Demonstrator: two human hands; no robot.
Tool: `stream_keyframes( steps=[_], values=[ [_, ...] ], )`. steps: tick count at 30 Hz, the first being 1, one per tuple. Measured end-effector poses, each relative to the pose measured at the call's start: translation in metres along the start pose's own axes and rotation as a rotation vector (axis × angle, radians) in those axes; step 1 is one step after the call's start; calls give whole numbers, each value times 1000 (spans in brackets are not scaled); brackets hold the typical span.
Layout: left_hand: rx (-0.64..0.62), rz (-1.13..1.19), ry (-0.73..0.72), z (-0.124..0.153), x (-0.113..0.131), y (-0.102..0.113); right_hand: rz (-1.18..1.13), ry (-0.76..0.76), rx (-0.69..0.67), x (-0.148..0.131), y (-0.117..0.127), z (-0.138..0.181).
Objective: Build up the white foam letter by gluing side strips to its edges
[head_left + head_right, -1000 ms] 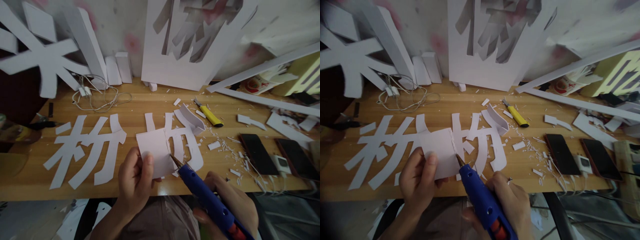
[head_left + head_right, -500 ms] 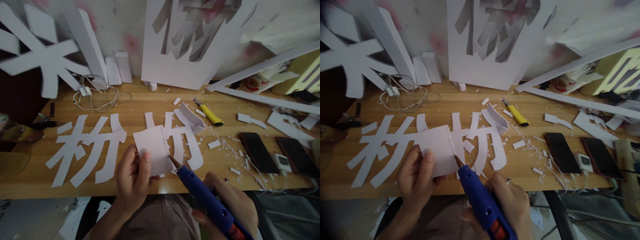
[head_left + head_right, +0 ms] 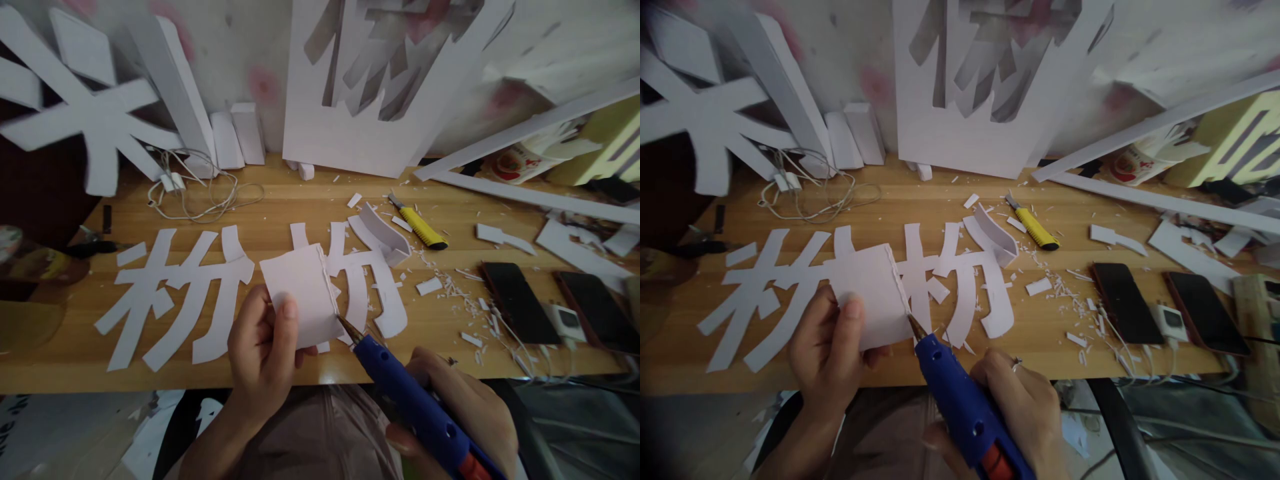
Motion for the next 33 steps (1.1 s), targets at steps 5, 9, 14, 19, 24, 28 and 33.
stream_keyframes(
  steps=[5, 9, 14, 19, 24, 28, 33],
  values=[
    [-36, 30, -51, -4, -4, 2, 3, -13, 13, 1, 1, 2],
    [-32, 23, -53, -4, -2, 1, -4, 0, -13, 0, -2, 2],
    [-6, 17, -12, -1, -2, 3, -12, 8, -33, 1, -4, 0],
    [-30, 16, -18, -1, -2, 2, -43, -26, -20, 2, -3, 0],
    [-49, 27, -57, -2, -4, 4, -54, -14, 12, -1, 0, 1],
    [-114, 34, -94, -5, -6, 3, -58, -27, -14, 0, -5, 2],
    [-102, 26, -85, -6, -7, 6, -53, -104, 47, 3, -3, 4]
  ],
)
Point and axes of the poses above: each hand's wrist, its own z-axis away from the middle knuckle, its own y-axis out of the back of the hand, x = y × z, the point moved 10 cm from there along -z, towards the middle knuckle, and after that the axes turned 7 degrees about -x, right-handed, at the moved point
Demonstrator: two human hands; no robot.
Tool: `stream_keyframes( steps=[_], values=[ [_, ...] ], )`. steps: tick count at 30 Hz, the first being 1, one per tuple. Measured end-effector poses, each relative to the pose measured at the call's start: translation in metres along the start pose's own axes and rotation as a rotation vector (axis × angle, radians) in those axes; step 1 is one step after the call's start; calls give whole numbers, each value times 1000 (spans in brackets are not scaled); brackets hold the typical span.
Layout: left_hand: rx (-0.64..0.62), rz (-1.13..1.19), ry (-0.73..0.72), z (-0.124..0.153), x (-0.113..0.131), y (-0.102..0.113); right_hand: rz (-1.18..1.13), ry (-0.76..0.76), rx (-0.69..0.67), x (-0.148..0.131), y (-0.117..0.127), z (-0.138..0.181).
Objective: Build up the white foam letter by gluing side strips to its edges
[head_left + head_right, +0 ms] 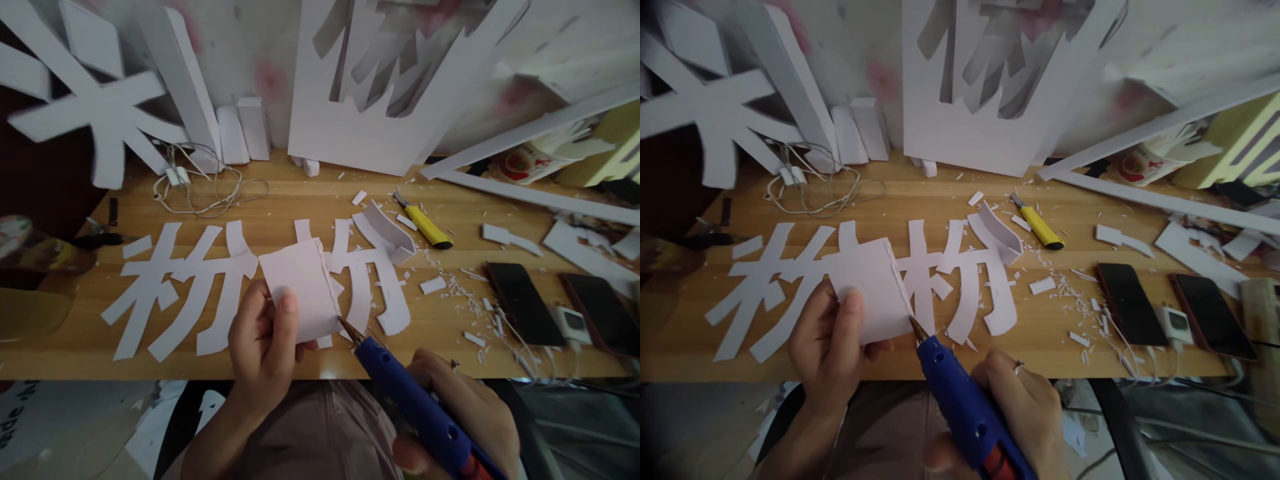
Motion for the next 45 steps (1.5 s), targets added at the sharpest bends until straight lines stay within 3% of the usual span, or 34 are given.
stream_keyframes(
  steps=[10, 16, 23, 34, 45],
  values=[
    [123, 4, 59, 4, 5, 0, 1, 84, -65, -2, -1, -3],
    [9, 10, -19, 0, 2, -2, 28, 54, -92, 5, -4, -2],
    [-27, 8, -29, -1, -3, -4, 43, 45, -85, 7, -4, -2],
    [98, 38, 44, -3, -2, 0, 12, 86, -126, 3, -6, -7],
    [62, 21, 1, -6, 1, -2, 27, 88, -97, 1, -5, -10]
  ],
)
Point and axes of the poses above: each hand's wrist, its own z-axis away from the middle knuckle, its own y-axis out of the back of the hand, x = y × z, the point moved 10 cm from there along -z, towards the middle knuckle, and after that the axes turned 7 degrees about -x, right-handed, at the moved point
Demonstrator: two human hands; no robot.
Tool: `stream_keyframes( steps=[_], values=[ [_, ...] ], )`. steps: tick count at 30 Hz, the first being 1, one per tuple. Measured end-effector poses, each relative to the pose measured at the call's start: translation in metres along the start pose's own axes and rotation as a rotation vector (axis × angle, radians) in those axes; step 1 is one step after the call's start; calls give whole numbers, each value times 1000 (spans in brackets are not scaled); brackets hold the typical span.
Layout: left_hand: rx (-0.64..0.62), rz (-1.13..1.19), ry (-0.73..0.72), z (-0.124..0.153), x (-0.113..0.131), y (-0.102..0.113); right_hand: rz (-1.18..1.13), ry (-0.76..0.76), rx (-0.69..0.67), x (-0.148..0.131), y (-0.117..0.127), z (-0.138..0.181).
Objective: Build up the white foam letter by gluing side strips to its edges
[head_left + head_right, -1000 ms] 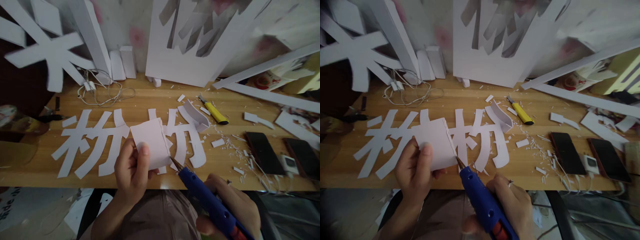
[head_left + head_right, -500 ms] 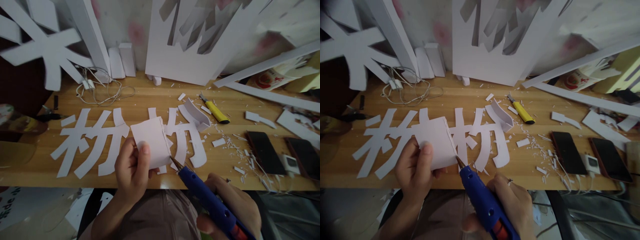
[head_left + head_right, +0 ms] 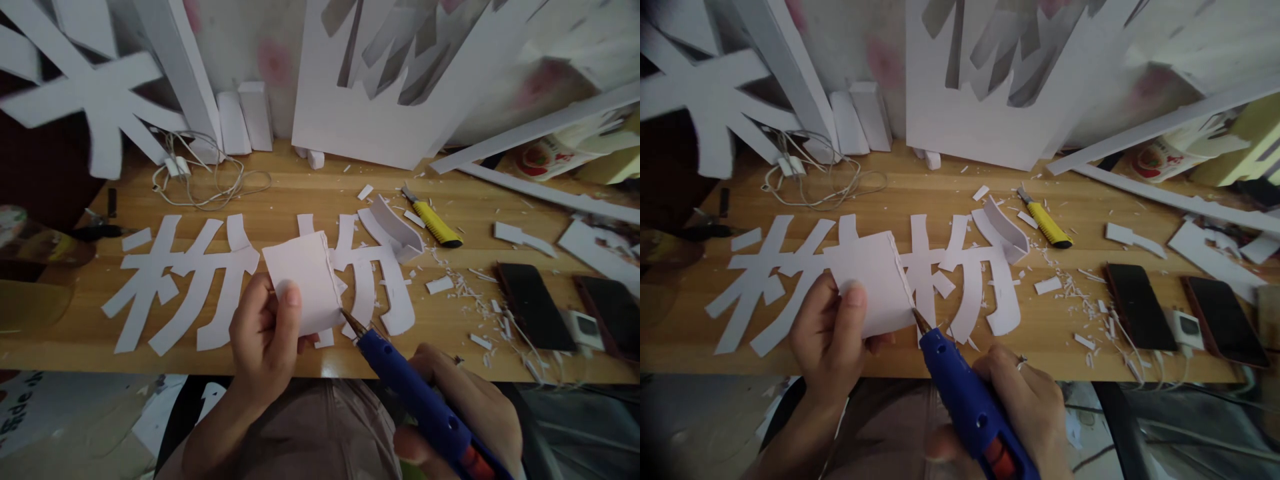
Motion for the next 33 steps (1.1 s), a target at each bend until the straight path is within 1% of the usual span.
stream_keyframes(
  steps=[2, 5, 7, 9, 11, 15, 17, 21, 25, 28, 30, 33],
  values=[
    [-28, 0, -14, 0, 0, -2, -11, -13, 16, 2, 1, 0],
    [-5, 1, -12, 0, -2, 0, -32, -29, 38, 3, 2, -3],
    [-18, 2, -14, 0, -2, -2, -46, -53, 51, 3, 2, -5],
    [-43, 2, -1, -1, -4, -4, -52, -78, 78, 4, 5, -6],
    [-40, 14, 19, -2, -7, -3, -59, -83, 95, 5, 7, -7],
    [-31, 35, 30, -4, -8, -4, -71, -31, 46, 2, 6, -8],
    [-23, 30, 48, -5, -9, -6, -78, -33, 18, 3, 4, -7],
    [23, 1, 101, -3, -11, -3, -121, -53, 14, 3, 4, -9],
    [-26, -11, 99, -4, -10, -6, -171, -70, 2, 5, 4, -14],
    [29, 30, 148, -4, -14, -2, -228, -73, -5, 8, 5, -13],
    [44, 92, 220, -4, -24, -1, -260, -118, 35, 14, 8, -9],
    [-30, 200, 308, -6, -40, -6, -248, -271, 162, 32, 15, 1]
  ],
)
Point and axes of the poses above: each hand's wrist, its own z-axis away from the middle knuckle, its own y-axis out of the back of the hand, x = y × z, the point moved 10 cm from there along -z, towards the middle knuckle, and after that the axes turned 7 degrees about -x, right-handed, at the moved point
